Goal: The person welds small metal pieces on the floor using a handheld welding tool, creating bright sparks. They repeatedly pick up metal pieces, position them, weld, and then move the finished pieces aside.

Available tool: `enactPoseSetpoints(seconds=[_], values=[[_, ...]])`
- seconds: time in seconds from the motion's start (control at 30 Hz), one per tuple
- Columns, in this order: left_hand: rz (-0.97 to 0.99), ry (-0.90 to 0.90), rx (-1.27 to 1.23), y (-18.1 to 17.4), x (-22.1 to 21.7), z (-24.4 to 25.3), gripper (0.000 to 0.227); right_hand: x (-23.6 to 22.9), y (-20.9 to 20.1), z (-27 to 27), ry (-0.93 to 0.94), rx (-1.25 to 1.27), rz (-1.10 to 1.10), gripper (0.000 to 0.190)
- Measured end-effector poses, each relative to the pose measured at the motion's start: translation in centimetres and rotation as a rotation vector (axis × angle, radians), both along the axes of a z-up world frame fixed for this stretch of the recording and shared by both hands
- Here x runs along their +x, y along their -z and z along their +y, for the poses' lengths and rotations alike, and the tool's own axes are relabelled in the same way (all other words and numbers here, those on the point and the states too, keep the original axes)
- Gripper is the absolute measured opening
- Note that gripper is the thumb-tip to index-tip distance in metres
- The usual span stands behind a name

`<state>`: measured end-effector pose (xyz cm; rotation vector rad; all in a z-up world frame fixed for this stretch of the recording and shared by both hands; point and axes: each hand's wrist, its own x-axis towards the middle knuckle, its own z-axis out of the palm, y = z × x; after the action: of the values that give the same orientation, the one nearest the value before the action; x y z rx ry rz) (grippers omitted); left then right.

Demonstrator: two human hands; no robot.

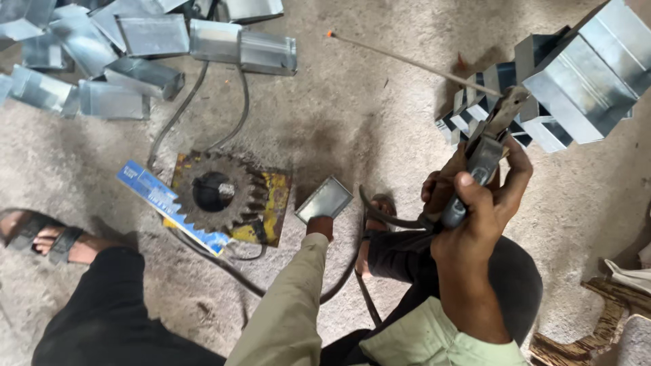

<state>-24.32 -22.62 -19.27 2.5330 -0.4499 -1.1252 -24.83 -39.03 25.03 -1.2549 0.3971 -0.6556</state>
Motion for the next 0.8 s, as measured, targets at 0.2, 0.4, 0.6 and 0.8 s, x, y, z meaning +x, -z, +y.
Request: enactPoseSetpoints(seconds=[0.2,0.4,0.6,0.8], values=[[-0.065,-0.572,-0.278,0.6,1.8,3.5,0.045,0.2,1.4,-0.9,-0.029,0.053,-0.101,0.067],[-0.020,-0.886,-1.139,-9.4,7.8,8.8,0.042,1.3,2.5,-0.3,-0.046,0.079,-0.098,0.064],[-0.727,-0.587,-0.263,-28.3,11.0,18.9,0.027,1.6,5.3,2.4,-0.141,-0.056,-0.044,0.071],[-0.752,-0.457,0.026,-27.2,12.6,24.2,0.031,1.7,7.4,6.7,-0.278,-0.442,0.049,0.084]])
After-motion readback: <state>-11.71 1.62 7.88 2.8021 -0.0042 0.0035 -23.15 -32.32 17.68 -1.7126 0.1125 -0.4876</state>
